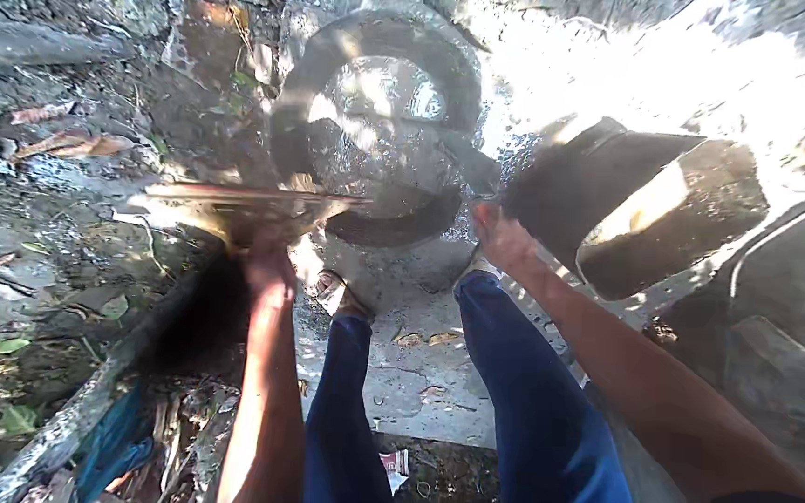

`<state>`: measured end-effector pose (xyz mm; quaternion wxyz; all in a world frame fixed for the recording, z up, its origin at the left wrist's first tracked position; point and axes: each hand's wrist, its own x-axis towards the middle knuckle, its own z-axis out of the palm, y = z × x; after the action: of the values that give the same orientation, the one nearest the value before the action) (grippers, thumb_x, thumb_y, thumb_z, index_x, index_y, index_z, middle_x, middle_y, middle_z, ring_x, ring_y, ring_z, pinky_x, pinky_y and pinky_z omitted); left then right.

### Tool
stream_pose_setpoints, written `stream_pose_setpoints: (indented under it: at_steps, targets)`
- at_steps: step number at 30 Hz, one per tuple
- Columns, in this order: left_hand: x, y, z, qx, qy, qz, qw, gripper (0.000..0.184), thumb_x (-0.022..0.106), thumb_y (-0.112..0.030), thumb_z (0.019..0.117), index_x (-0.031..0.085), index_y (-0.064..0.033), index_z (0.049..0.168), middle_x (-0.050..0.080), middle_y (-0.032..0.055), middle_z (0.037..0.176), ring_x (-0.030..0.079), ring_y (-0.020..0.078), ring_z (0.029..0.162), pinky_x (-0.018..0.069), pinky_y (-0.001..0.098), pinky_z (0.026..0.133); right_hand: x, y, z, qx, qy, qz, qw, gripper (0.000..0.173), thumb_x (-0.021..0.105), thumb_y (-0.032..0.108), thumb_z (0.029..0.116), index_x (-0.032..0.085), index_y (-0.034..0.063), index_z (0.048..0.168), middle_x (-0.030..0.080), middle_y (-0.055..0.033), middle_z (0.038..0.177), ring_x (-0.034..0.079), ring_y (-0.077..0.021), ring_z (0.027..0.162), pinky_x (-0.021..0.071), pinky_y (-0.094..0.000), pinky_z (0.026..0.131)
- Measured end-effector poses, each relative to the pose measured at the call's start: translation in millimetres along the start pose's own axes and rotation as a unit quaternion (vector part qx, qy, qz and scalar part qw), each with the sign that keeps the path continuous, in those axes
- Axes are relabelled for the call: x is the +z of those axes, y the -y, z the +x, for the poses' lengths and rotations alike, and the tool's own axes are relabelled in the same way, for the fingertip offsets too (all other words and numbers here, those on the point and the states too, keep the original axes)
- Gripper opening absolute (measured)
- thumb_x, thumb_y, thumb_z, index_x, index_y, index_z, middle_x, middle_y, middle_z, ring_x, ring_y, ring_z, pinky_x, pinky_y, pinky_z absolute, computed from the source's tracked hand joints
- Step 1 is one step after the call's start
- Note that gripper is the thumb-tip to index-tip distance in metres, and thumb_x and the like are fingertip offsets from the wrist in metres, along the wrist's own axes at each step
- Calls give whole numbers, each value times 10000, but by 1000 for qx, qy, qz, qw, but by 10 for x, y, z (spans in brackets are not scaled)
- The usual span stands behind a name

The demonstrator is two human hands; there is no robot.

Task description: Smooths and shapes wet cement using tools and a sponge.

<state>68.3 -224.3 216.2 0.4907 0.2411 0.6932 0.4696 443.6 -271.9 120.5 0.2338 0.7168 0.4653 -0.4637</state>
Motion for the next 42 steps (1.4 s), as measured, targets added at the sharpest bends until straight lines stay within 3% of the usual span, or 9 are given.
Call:
stream_pose_setpoints:
  at_steps: [3, 9, 14, 19, 23, 27, 31, 36, 42]
  targets:
    - [-217, 334, -324, -24, -34, -95, 995, 345, 526, 16, 950, 522, -109, 1271, 661, 61, 1178, 645, 220, 1108, 550, 454, 964, -11, 59, -136, 37, -11, 24, 999, 634, 400, 562, 1069, 483, 51, 1435, 688, -307, 1085, 690, -514, 999, 536, -712, 828]
    - [-653, 669, -644, -69, -65, -164, 982, 277, 503, 36, 917, 533, -123, 1142, 678, 55, 1048, 679, 221, 1006, 587, 454, 880, 483, 604, -279, 88, -39, 167, 981, 590, 402, 487, 1094, 507, -15, 1385, 685, -280, 1070, 715, -437, 915, 569, -641, 820]
    - [-1225, 778, -635, -78, -51, -172, 981, 308, 566, 70, 835, 548, -104, 1089, 674, 82, 1015, 669, 265, 1018, 570, 505, 911, 1198, 1222, -81, 94, -99, 334, 933, 569, 376, 482, 1101, 488, -13, 1356, 673, -190, 876, 696, -291, 609, 629, -500, 594]
    - [-1658, 746, -590, -56, -64, -169, 982, 259, 551, 66, 850, 595, -105, 1040, 698, 78, 1003, 683, 251, 1015, 576, 479, 912, 1428, 1709, 83, 122, -123, 174, 970, 546, 437, 451, 1082, 478, 12, 1404, 702, -232, 1097, 722, -393, 993, 581, -590, 861]
    - [-1703, 710, -544, -37, -91, -170, 981, 269, 516, 92, 845, 562, -102, 1025, 682, 68, 959, 684, 236, 976, 584, 459, 888, 1510, 1946, -4, 72, -28, 86, 993, 596, 445, 540, 1062, 463, 72, 1430, 706, -231, 1096, 714, -426, 994, 568, -636, 827]
    - [-1698, 708, -505, -46, -118, -182, 975, 247, 508, 105, 846, 536, -63, 1024, 668, 97, 970, 679, 258, 969, 586, 480, 875, 1261, 1713, -189, 75, -109, 327, 936, 614, 364, 562, 1079, 514, 40, 1366, 683, -150, 842, 695, -283, 622, 627, -501, 608]
    - [-1708, 761, -457, -64, -115, -210, 969, 256, 510, 107, 839, 519, -67, 1026, 659, 101, 972, 675, 263, 976, 589, 472, 865, 1142, 1247, -98, 129, -184, 498, 838, 635, 325, 621, 1070, 519, 64, 1304, 599, -88, 728, 627, -228, 532, 612, -463, 549]
    - [-1726, 754, -389, -70, -99, -205, 971, 253, 516, 95, 846, 549, -88, 1018, 663, 79, 985, 670, 243, 994, 580, 463, 889, 1473, 1141, -66, 127, -161, 433, 878, 586, 333, 577, 1086, 515, 44, 1246, 584, -88, 664, 616, -236, 486, 602, -458, 508]
    - [-1670, 760, -324, -63, -90, -201, 973, 243, 534, 91, 828, 550, -88, 992, 667, 80, 961, 680, 241, 967, 594, 450, 856, 1128, 968, -331, 128, -93, 402, 902, 640, 358, 651, 1052, 536, 72, 1261, 603, -94, 703, 617, -229, 509, 594, -447, 519]
